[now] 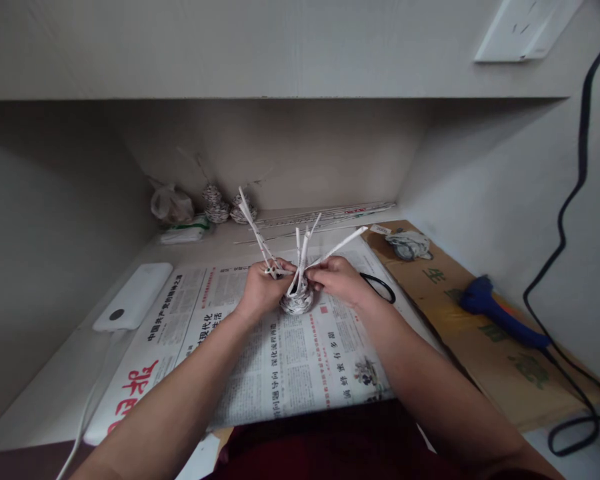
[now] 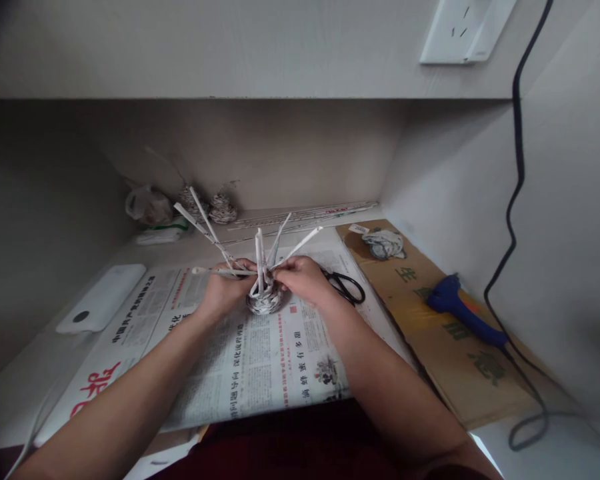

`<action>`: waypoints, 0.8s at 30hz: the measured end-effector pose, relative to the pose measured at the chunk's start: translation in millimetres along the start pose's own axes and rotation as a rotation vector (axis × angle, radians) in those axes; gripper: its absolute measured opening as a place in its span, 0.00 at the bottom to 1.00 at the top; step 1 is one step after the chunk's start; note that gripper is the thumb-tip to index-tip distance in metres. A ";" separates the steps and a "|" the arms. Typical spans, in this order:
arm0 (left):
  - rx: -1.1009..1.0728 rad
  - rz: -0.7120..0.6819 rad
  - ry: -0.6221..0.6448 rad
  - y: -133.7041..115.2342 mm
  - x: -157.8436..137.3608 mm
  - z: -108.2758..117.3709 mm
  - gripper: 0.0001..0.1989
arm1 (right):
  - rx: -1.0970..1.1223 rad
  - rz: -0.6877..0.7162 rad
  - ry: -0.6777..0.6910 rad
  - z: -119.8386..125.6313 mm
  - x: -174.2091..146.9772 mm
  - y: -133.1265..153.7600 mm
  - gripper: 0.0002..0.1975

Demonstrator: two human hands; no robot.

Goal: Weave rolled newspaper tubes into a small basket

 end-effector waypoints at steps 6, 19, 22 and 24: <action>0.049 -0.052 0.046 2.6 1.4 2.1 0.06 | -0.085 0.081 -0.062 4.3 2.5 -5.6 0.06; 0.214 -0.201 0.270 -9.0 -3.3 6.7 0.06 | 0.234 -0.135 0.152 2.3 4.1 -5.9 0.05; 0.266 -0.220 0.275 -12.5 -3.7 6.9 0.06 | 0.165 -0.078 0.181 4.1 4.4 -7.0 0.05; 0.265 -0.202 0.278 -10.9 -2.9 7.2 0.07 | 0.069 -0.018 0.175 5.3 4.3 -7.6 0.04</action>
Point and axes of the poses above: each hand's wrist, its own x-axis towards the middle knuckle, its own z-axis out of the back of the hand, y = z × x, the point moved 3 cm from there along x, towards the middle knuckle, and after that the axes turned 11 degrees about y, right-handed, at the moved point
